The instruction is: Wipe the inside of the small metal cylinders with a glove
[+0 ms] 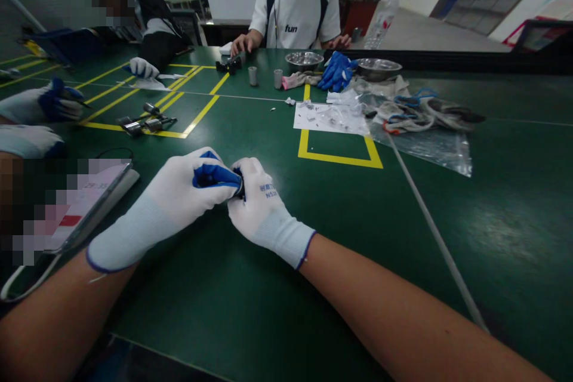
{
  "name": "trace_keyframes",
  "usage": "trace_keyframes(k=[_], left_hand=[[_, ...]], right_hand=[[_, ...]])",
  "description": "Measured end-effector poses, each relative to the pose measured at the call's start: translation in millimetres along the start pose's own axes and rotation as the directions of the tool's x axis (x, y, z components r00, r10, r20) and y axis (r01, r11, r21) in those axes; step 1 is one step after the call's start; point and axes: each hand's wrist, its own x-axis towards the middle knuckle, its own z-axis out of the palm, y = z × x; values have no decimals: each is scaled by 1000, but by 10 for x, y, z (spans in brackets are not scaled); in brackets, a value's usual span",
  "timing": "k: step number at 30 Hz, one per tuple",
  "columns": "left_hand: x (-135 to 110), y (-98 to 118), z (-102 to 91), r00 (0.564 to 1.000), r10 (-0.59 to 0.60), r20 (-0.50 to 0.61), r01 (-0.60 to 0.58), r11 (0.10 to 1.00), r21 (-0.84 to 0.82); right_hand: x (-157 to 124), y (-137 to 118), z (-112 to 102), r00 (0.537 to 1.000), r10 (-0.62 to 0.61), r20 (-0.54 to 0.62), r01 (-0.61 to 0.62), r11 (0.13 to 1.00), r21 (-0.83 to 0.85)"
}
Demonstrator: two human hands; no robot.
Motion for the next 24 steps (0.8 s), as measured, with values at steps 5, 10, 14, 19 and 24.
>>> trace_keyframes(k=[5,10,14,19,24], left_hand=[[14,-9,-20,997,-13,70,24,989,-147],[10,4,14,997,-73,4,73,995,-72],[0,33,37,996,-65,-67,67,997,25],[2,6,48,992,-65,-108,64,998,-5],[5,-66,110,991,107,-83,-129,924,-359]], right_hand=[[-6,3,5,1000,0,0,0,1000,-2],[-14,0,21,999,-6,-36,4,998,-62],[-5,-1,21,999,22,-29,-23,997,-67],[-5,14,20,999,2,-47,-1,1000,7],[-31,82,49,968,-56,-244,92,986,139]])
